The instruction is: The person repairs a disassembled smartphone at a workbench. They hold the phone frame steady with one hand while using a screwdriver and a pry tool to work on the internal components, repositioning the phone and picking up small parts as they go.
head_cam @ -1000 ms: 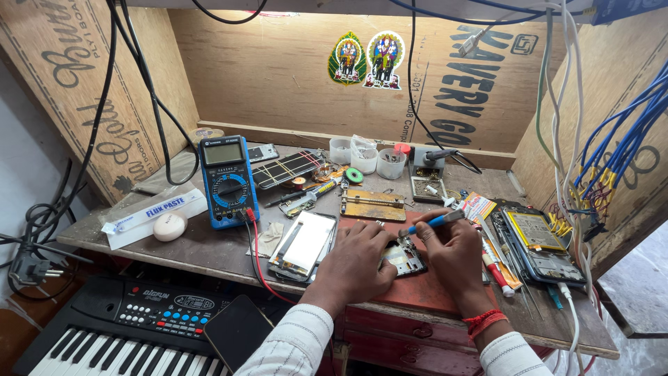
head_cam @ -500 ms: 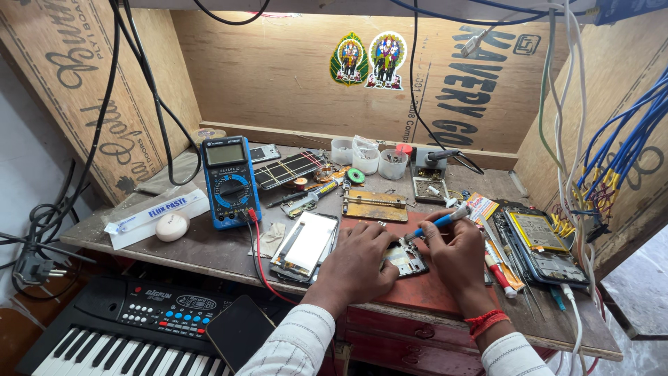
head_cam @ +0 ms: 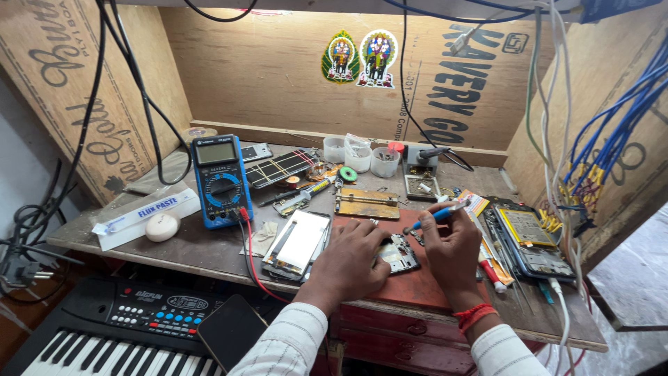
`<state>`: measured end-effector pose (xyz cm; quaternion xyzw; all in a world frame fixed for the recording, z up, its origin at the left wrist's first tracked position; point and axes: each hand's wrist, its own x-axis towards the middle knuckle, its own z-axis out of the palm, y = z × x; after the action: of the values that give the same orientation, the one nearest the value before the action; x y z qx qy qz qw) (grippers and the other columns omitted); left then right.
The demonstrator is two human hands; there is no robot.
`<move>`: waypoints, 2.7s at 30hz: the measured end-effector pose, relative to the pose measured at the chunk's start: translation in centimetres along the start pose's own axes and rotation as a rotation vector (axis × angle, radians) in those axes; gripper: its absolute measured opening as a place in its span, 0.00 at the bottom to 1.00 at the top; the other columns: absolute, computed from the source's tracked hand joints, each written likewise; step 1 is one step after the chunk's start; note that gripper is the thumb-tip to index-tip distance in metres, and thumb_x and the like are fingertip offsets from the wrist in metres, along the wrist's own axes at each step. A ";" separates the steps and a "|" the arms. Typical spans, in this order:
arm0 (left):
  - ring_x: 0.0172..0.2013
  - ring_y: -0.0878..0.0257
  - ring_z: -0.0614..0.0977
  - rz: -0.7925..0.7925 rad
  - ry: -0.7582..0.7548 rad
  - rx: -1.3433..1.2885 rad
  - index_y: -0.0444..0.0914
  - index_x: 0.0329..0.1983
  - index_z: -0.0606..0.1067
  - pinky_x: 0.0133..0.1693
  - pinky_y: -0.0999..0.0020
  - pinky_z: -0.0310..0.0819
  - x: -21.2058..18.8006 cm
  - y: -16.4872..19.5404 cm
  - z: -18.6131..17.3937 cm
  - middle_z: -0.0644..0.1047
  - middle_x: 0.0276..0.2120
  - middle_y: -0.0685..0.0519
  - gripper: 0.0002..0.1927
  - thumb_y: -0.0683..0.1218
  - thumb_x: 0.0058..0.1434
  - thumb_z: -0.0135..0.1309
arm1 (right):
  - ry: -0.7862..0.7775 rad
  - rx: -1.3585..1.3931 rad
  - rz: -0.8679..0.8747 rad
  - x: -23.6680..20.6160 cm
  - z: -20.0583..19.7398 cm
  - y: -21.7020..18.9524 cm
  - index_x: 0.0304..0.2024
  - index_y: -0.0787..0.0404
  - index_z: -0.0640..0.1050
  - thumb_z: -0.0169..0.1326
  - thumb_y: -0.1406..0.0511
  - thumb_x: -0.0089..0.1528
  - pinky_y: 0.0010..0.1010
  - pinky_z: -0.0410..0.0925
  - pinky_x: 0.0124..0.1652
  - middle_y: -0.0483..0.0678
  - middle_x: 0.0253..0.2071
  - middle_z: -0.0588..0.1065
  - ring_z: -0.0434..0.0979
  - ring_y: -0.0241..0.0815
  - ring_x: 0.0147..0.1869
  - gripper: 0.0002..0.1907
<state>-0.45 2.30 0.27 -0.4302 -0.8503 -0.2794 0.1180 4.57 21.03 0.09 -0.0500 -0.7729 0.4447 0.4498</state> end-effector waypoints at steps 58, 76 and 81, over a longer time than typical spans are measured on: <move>0.55 0.49 0.74 -0.090 -0.201 0.218 0.38 0.65 0.67 0.55 0.50 0.65 -3.1 -1.5 -5.3 0.75 0.51 0.46 0.47 0.63 0.45 0.64 | 0.017 0.242 0.041 -0.1 -0.2 0.8 0.41 0.63 0.74 0.52 0.60 0.71 0.22 0.68 0.23 0.43 0.25 0.72 0.73 0.28 0.27 0.12; 0.50 0.47 0.75 0.094 0.085 0.151 0.32 0.69 0.62 0.50 0.51 0.67 -3.2 -1.1 -2.6 0.74 0.46 0.43 0.51 0.58 0.43 0.63 | -0.313 0.392 0.114 0.0 -0.3 3.3 0.36 0.64 0.76 0.54 0.67 0.67 0.21 0.57 0.21 0.42 0.22 0.72 0.65 0.26 0.21 0.06; 0.49 0.45 0.74 0.122 0.148 0.141 0.33 0.69 0.62 0.50 0.51 0.67 -3.0 -1.5 -2.0 0.74 0.47 0.42 0.50 0.57 0.43 0.63 | -0.392 0.399 0.131 0.1 -0.4 4.0 0.38 0.64 0.78 0.56 0.65 0.65 0.21 0.60 0.21 0.44 0.23 0.76 0.69 0.26 0.21 0.07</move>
<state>0.09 -1.61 0.02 -0.4501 -0.8289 -0.2422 0.2273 3.49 23.70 -2.72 0.0765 -0.7375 0.6173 0.2631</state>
